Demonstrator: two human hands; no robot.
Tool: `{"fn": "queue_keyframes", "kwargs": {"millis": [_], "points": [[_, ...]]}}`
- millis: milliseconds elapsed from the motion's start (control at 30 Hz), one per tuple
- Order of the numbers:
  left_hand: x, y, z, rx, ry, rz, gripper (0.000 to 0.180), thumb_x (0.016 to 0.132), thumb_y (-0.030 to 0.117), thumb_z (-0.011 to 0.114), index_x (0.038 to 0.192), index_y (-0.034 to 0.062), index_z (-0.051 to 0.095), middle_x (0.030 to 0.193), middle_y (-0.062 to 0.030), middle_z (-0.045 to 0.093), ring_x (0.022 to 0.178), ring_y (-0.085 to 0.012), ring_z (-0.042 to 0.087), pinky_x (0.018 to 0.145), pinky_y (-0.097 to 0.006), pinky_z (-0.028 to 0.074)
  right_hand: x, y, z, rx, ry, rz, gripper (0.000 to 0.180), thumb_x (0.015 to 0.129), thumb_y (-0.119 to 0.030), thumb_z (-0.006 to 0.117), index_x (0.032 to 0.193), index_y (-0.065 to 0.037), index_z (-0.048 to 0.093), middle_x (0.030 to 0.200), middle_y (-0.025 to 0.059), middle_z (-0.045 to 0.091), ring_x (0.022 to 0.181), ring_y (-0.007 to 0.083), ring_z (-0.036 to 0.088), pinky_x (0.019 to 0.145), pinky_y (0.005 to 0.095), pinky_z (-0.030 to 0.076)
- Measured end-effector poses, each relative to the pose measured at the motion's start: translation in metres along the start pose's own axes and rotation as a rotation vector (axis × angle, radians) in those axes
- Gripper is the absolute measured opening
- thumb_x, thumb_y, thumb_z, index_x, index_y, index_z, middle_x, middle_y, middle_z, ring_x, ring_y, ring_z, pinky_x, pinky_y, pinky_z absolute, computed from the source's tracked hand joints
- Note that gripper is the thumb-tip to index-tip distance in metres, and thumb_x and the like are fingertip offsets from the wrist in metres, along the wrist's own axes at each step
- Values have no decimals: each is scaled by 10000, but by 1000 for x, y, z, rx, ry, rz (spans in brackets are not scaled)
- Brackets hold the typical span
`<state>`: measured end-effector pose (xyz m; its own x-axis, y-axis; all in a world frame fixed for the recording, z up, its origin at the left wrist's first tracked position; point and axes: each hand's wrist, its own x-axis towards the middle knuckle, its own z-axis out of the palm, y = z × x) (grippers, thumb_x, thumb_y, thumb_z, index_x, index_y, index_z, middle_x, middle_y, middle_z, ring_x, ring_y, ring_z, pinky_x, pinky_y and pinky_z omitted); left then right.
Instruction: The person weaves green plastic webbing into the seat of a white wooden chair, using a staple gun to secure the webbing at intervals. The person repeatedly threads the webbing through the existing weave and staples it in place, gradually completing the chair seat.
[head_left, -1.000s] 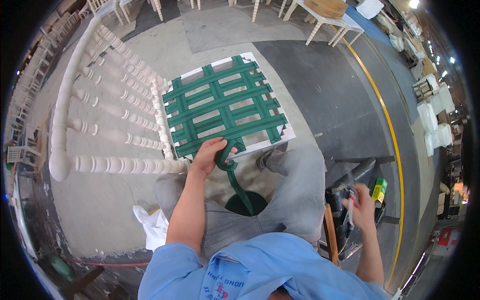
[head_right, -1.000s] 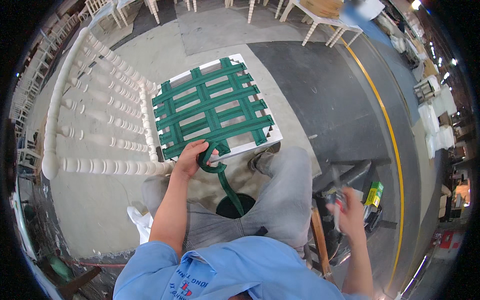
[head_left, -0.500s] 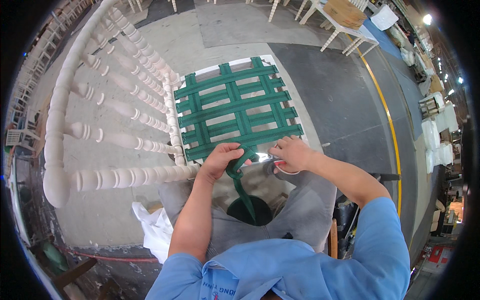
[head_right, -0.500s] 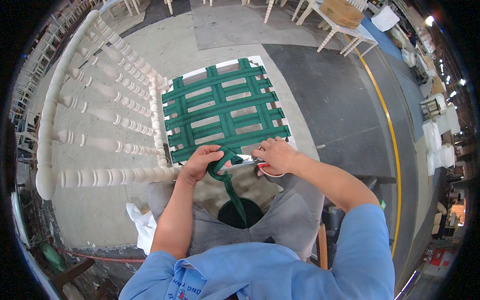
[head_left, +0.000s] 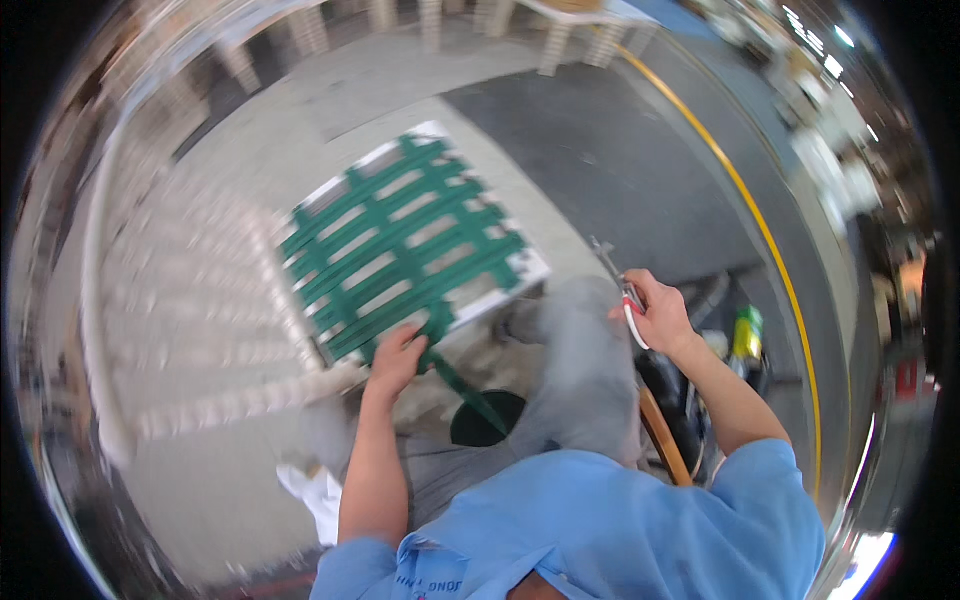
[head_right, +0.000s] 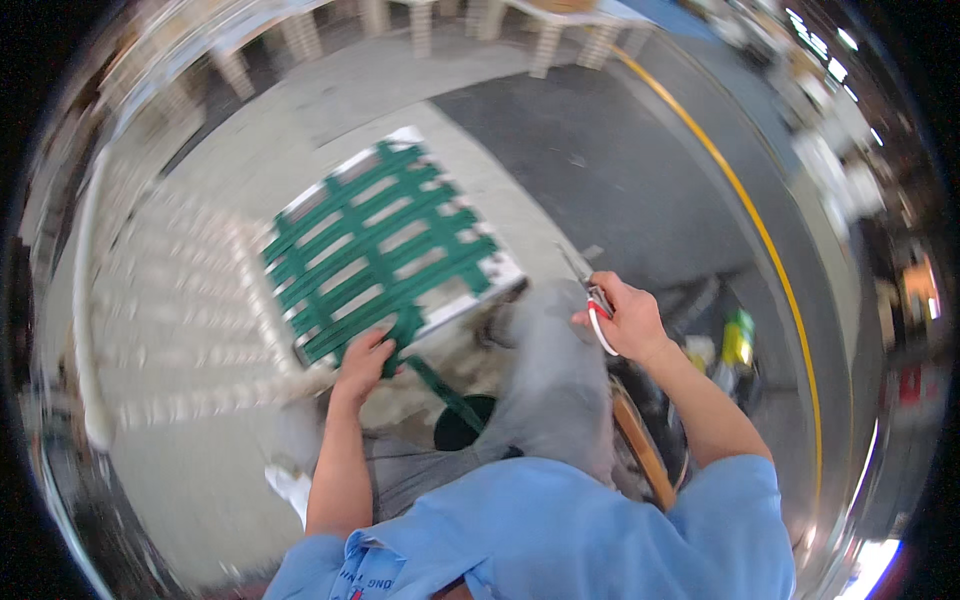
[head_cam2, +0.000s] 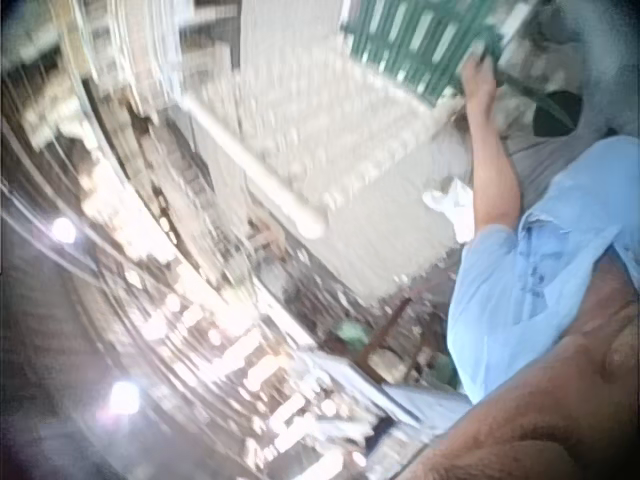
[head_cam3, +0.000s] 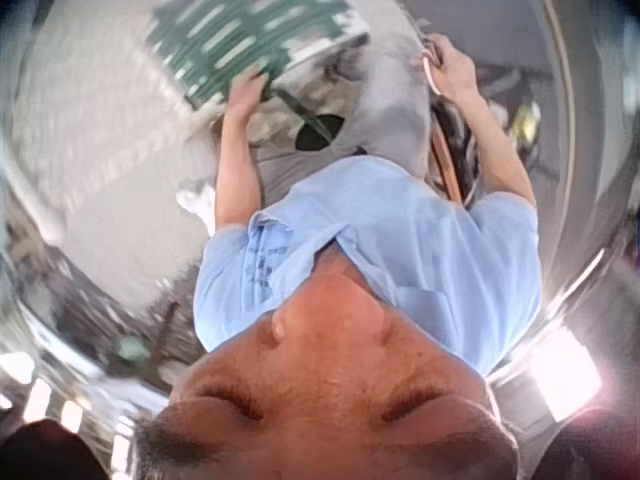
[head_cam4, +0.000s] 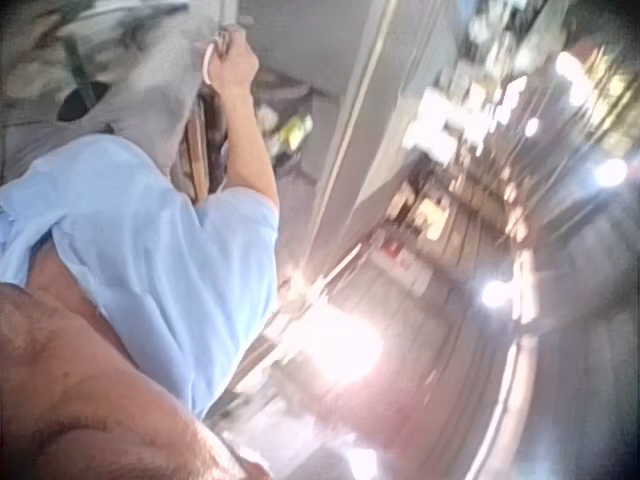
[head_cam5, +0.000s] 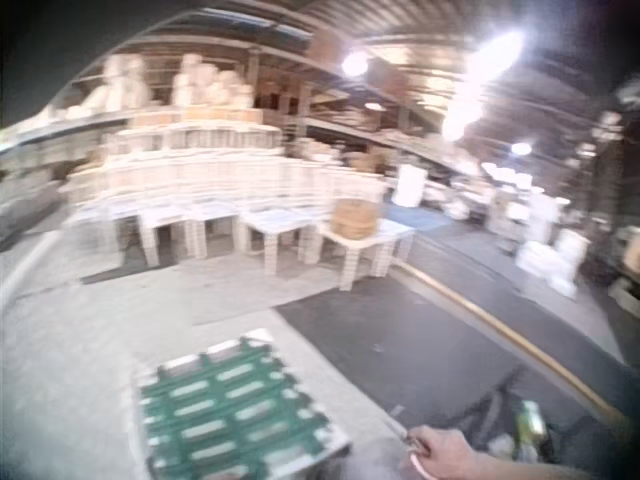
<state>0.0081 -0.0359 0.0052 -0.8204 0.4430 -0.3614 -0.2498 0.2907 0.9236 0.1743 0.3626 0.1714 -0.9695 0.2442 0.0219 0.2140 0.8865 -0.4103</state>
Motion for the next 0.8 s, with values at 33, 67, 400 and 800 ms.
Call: {"fn": "queue_keyframes", "kwargs": {"millis": [33, 67, 400, 800], "points": [[-3, -11, 4, 100, 65, 9, 395, 958, 237, 651, 1239, -40, 675, 1201, -160, 698, 1085, -268, 647, 968, -369, 495, -30, 15, -16, 32, 42, 192, 547, 861, -455, 792, 1226, -100, 592, 883, 148, 717, 821, 390, 698, 724, 435, 544], [-6, -20, 9, 197, 132, 10, 423, 955, 258, 652, 1247, -47, 668, 1275, -195, 677, 1222, -307, 614, 1052, -383, 453, -64, 31, -27, 51, 114, 318, 563, 859, -462, 794, 1232, -95, 588, 874, 153, 718, 821, 394, 700, 728, 432, 544], [-16, 3, 75, -100, 89, -3, 342, 1012, 122, 572, 1297, -66, 593, 1118, -110, 633, 913, -186, 652, 812, -322, 558, -339, 168, 1, -173, 560, 1309, 540, 905, -392, 708, 1296, -36, 596, 1080, 243, 726, 1043, 441, 685, 928, 512, 528], [-42, -6, 80, 215, 226, 25, 293, 933, 237, 617, 1009, -39, 680, 892, -214, 646, 874, -346, 640, 780, -444, 479, -256, 166, -52, -204, 175, 793, 386, 866, -288, 757, 1115, 4, 710, 966, 211, 729, 885, 355, 710, 833, 436, 552]]}}
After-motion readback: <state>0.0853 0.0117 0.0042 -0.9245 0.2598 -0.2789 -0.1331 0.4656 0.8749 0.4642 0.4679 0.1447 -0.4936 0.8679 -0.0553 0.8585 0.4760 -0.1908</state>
